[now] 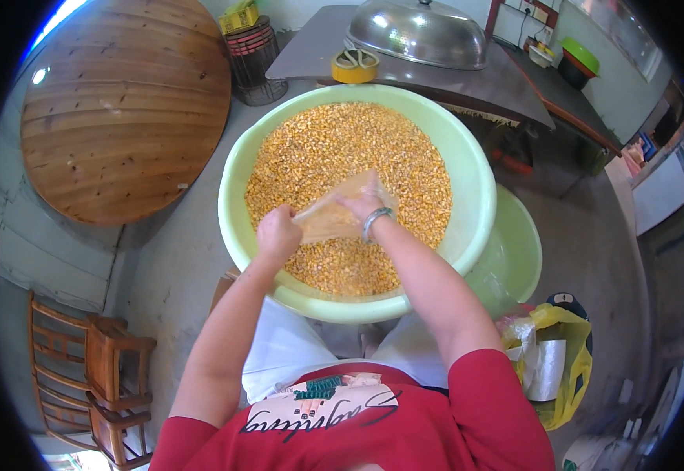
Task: The person scoops corn kernels from a large basin into a small plastic bag by hand and then places the filled bag into a cardboard box.
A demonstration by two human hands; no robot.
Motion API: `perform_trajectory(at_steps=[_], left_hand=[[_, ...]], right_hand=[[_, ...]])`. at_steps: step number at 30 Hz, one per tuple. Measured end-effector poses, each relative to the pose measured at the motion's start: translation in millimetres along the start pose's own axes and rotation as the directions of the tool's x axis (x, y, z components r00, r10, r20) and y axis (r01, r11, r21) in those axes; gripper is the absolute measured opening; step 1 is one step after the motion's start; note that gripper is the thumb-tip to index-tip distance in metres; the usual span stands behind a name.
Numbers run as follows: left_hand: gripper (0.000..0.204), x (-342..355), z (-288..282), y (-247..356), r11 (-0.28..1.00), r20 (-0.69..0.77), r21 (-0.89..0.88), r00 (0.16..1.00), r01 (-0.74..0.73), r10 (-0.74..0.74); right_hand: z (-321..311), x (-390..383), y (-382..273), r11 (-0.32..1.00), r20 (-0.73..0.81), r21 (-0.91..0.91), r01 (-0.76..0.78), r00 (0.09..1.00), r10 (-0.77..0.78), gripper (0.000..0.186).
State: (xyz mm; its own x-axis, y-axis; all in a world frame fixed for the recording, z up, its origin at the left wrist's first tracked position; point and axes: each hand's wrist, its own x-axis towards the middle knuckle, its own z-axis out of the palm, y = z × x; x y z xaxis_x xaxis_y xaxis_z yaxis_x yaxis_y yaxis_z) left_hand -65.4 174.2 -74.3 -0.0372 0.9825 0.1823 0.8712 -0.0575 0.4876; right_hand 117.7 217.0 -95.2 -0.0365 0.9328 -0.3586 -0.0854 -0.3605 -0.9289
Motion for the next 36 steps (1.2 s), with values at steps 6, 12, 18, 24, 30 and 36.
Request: perform_trajectory(at_steps=[6, 12, 18, 24, 30, 36], left_hand=[[0.015, 11.8, 2.5, -19.3, 0.99, 0.03, 0.105, 0.995, 0.09, -0.094], [0.025, 25.1, 25.0, -28.3, 0.937, 0.25, -0.137, 0.927, 0.321, -0.281], [0.026, 19.4, 16.8, -23.1, 0.964, 0.212, -0.131, 0.957, 0.23, -0.199], [0.026, 30.1, 37.9, -45.3, 0.872, 0.169, -0.377, 0.949, 0.312, -0.267], [0.025, 23.3, 25.2, -32.3, 0.963, -0.07, -0.148, 0.969, 0.226, -0.238], [0.025, 4.3, -5.3, -7.8, 0.991, 0.17, 0.052, 0.977, 0.119, -0.127]], right_hand=[[22.1, -3.2, -2.2, 0.994, -0.098, -0.099, -0.038, 0.995, 0.028, 0.086], [7.0, 14.5, 28.1, 0.779, 0.317, -0.585, 0.228, 0.948, -0.04, 0.051], [34.0, -3.9, 48.6, 0.361, 0.625, -0.659, 0.659, 0.748, -0.224, 0.036], [41.7, -18.5, 53.7, 0.191, 0.69, -0.724, 0.663, 0.704, 0.168, 0.024], [44.8, -25.9, 23.3, 0.24, 0.659, -0.747, 0.62, 0.737, 0.148, 0.031], [18.0, -11.1, 8.7, 0.417, 0.36, -0.82, 0.392, 0.92, -0.155, 0.049]])
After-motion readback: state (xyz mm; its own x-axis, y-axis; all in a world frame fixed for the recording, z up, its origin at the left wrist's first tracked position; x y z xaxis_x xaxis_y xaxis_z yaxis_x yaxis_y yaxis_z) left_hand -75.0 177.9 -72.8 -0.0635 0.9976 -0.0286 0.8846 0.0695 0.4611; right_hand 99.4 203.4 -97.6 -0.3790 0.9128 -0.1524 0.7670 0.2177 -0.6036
